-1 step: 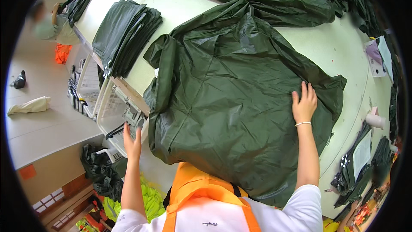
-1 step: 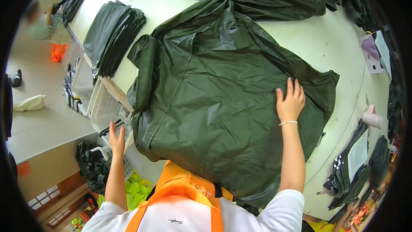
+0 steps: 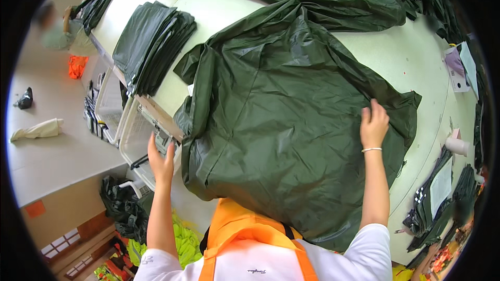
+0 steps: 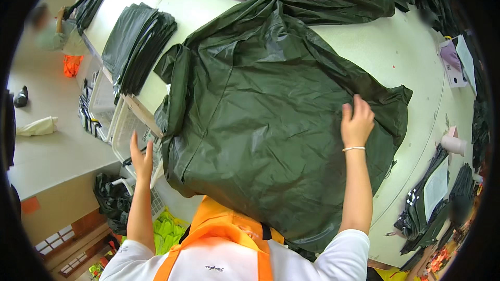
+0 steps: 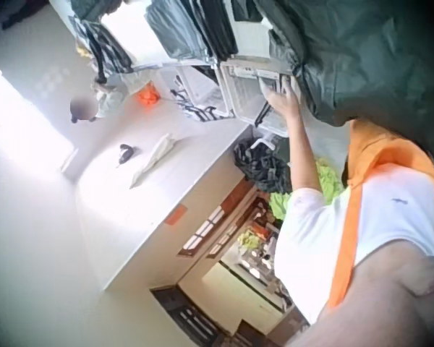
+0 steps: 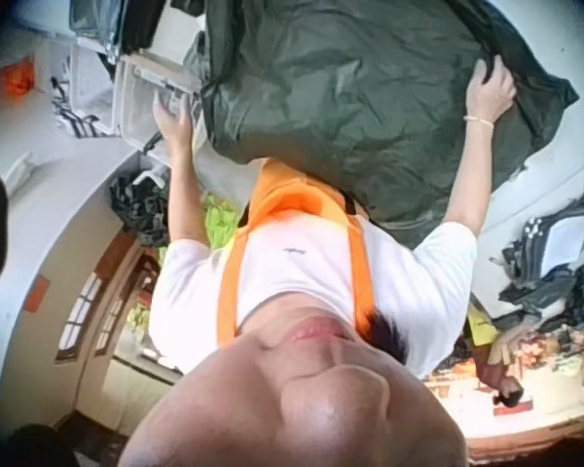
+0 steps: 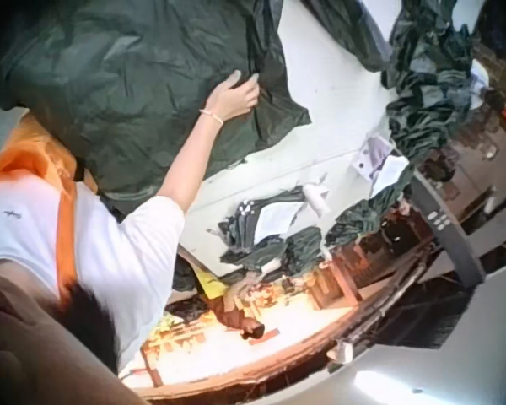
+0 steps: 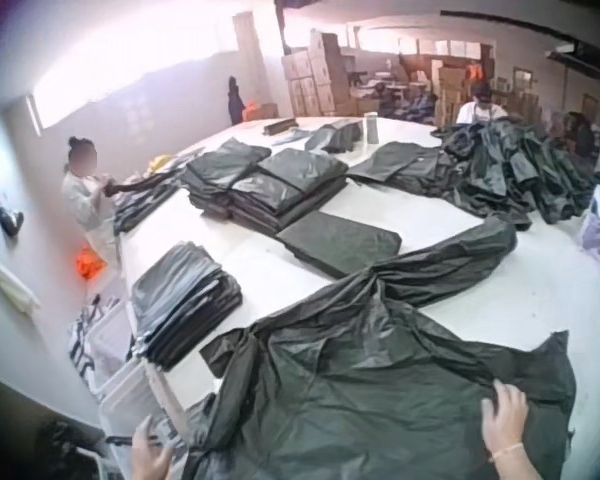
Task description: The person folds a dark green jacket on a work table. They smooth the fabric, fold the sleeves and body, and place the folded jacket into a plastic bag before stacking it with other packaged items.
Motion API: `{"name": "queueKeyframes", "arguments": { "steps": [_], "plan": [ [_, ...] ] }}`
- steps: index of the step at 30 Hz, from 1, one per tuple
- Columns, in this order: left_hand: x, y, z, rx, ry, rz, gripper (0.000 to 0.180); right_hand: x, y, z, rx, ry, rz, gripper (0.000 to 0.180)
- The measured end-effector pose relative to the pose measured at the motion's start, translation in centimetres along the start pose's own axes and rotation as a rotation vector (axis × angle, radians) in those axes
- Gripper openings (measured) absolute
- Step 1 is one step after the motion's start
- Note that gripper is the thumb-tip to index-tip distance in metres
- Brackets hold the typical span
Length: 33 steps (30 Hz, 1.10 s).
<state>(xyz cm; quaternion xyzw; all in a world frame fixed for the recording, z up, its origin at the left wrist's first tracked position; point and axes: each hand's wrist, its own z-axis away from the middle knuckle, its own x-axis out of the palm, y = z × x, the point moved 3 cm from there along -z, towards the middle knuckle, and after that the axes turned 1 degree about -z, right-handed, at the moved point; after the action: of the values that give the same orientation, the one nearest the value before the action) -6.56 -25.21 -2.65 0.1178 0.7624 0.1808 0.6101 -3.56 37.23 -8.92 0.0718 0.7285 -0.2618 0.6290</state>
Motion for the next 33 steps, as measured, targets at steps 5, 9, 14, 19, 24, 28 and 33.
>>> {"name": "queueKeyframes", "arguments": {
  "steps": [5, 9, 14, 19, 24, 28, 33],
  "plan": [
    [11.8, 23.1, -18.5, 0.573, 0.058, 0.048, 0.069, -5.3, 19.0, -9.7, 0.498, 0.558, -0.021, 0.072],
    [22.0, 27.1, -25.6, 0.425, -0.053, -0.069, 0.077, -7.4, 16.3, -12.0, 0.823, -0.103, -0.748, 0.067],
    [24.0, 29.7, -30.8, 0.29, -0.304, 0.275, 0.048, -17.3, 17.8, -5.6, 0.68, 0.11, -1.301, 0.033],
    [22.7, 36.8, -35.6, 0.489, -0.108, 0.308, 0.046, -21.4, 33.5, 0.0, 0.873, 0.479, -0.993, 0.054],
    [18.5, 36.6, -31.2, 0.556, -0.096, 0.477, 0.052, -19.3, 30.5, -3.6, 0.762, 0.336, -0.027, 0.07],
    [11.5, 21.2, -21.7, 0.789, 0.063, 0.223, 0.044, -10.7, 2.6, 3.1, 0.101, 0.161, -0.151, 0.061],
    [3.4, 0.0, -5.4, 0.506, -0.515, -0.141, 0.052, -0.4, -8.4, 11.6, -0.031, -0.246, -0.025, 0.064]
  ]
}}
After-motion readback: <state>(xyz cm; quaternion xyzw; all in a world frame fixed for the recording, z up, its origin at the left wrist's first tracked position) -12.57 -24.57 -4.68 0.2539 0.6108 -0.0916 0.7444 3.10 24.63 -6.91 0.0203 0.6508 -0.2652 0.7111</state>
